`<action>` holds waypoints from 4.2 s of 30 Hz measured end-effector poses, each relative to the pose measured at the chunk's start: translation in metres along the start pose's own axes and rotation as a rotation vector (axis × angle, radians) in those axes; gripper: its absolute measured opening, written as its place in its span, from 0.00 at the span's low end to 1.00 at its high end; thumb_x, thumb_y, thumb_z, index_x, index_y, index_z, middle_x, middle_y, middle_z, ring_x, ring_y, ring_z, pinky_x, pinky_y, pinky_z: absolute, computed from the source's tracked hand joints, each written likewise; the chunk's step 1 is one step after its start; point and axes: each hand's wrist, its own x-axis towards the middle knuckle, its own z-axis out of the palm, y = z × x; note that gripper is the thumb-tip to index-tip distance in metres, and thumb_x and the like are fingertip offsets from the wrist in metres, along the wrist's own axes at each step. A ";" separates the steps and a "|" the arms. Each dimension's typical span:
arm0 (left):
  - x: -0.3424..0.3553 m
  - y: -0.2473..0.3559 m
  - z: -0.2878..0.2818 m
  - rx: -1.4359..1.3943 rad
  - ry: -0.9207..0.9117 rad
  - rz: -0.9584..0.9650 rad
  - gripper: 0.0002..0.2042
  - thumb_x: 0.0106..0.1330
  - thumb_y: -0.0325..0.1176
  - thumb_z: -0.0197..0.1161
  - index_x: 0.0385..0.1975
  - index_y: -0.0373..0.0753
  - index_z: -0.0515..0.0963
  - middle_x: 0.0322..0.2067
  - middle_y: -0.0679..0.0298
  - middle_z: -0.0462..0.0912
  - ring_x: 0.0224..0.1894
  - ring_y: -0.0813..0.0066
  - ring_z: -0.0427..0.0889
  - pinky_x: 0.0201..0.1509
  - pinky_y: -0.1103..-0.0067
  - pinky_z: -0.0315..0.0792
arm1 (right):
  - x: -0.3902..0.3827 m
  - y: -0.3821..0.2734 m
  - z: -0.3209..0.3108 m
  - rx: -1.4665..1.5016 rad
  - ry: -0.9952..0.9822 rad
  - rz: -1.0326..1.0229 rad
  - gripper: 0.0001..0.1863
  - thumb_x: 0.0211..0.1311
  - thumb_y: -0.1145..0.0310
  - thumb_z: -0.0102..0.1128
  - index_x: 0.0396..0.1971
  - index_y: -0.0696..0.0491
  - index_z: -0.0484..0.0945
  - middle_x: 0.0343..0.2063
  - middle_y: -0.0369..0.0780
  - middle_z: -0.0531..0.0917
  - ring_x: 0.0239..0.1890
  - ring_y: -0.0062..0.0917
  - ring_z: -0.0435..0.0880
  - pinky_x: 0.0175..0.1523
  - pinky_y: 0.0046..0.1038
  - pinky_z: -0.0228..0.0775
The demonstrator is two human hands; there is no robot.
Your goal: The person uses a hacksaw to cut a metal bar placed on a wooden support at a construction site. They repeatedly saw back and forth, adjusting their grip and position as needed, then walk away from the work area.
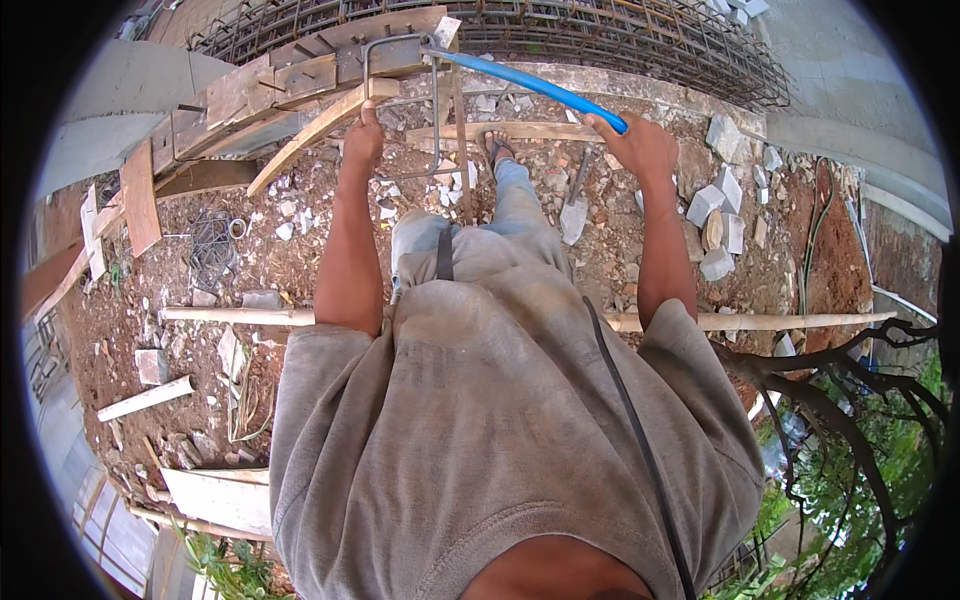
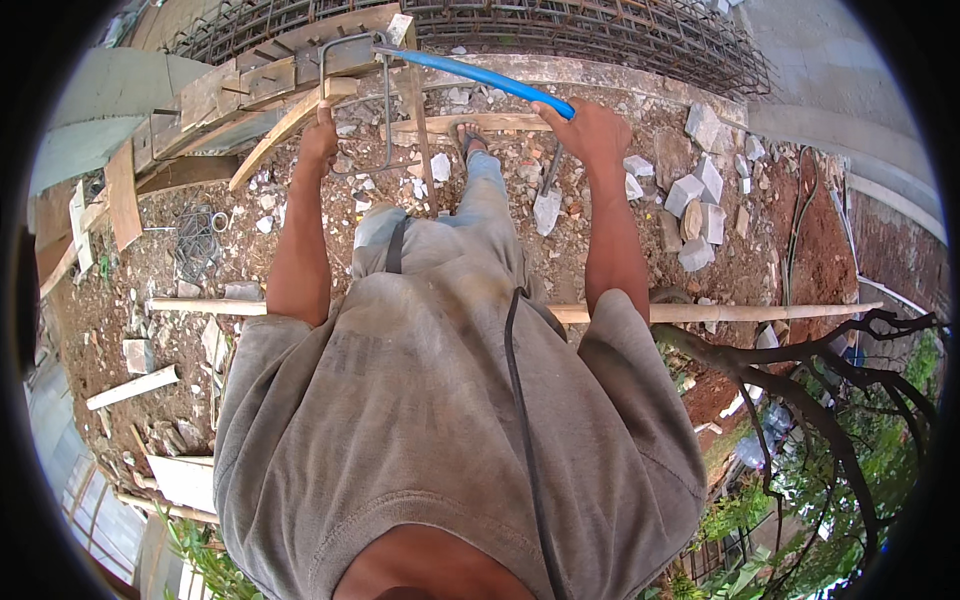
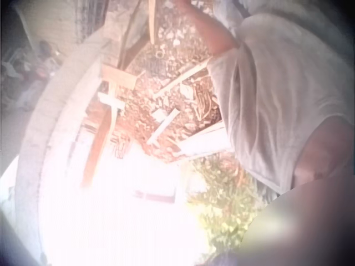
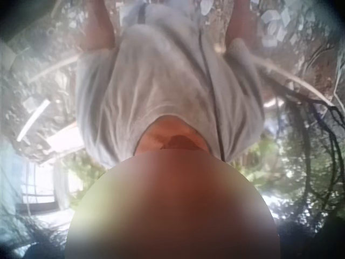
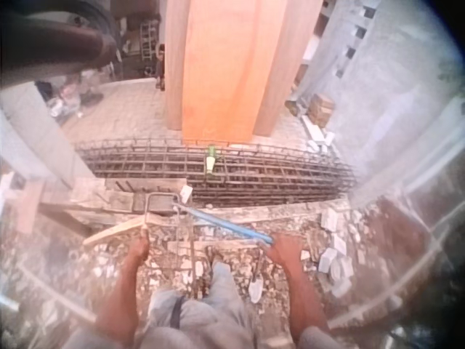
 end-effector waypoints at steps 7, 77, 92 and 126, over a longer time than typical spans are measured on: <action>-0.011 0.006 -0.006 -0.100 -0.068 0.008 0.43 0.74 0.67 0.36 0.36 0.23 0.79 0.22 0.50 0.78 0.17 0.60 0.75 0.23 0.66 0.68 | -0.017 -0.006 0.024 -0.005 0.099 0.039 0.44 0.54 0.18 0.45 0.34 0.46 0.87 0.24 0.47 0.87 0.32 0.45 0.88 0.37 0.44 0.77; -0.071 0.223 -0.004 -1.079 -0.307 0.168 0.36 0.76 0.67 0.25 0.28 0.39 0.70 0.18 0.65 0.70 0.22 0.69 0.72 0.31 0.74 0.73 | -0.040 -0.202 -0.201 1.026 0.190 -0.313 0.20 0.58 0.53 0.73 0.28 0.58 0.83 0.19 0.34 0.78 0.24 0.16 0.73 0.30 0.25 0.67; -0.096 0.155 -0.001 -0.233 -0.640 0.630 0.49 0.52 0.49 0.72 0.72 0.32 0.57 0.70 0.42 0.59 0.73 0.49 0.59 0.76 0.63 0.53 | 0.025 -0.189 -0.171 0.557 -0.028 -0.328 0.23 0.44 0.53 0.72 0.37 0.54 0.83 0.31 0.46 0.87 0.36 0.39 0.87 0.43 0.37 0.76; -0.025 0.240 0.017 0.922 -0.560 0.945 0.46 0.38 0.42 0.71 0.67 0.41 0.70 0.69 0.49 0.64 0.66 0.46 0.68 0.68 0.59 0.65 | 0.055 -0.046 -0.251 1.685 0.334 -1.224 0.23 0.73 0.48 0.50 0.23 0.50 0.67 0.13 0.34 0.67 0.17 0.23 0.63 0.32 0.34 0.59</action>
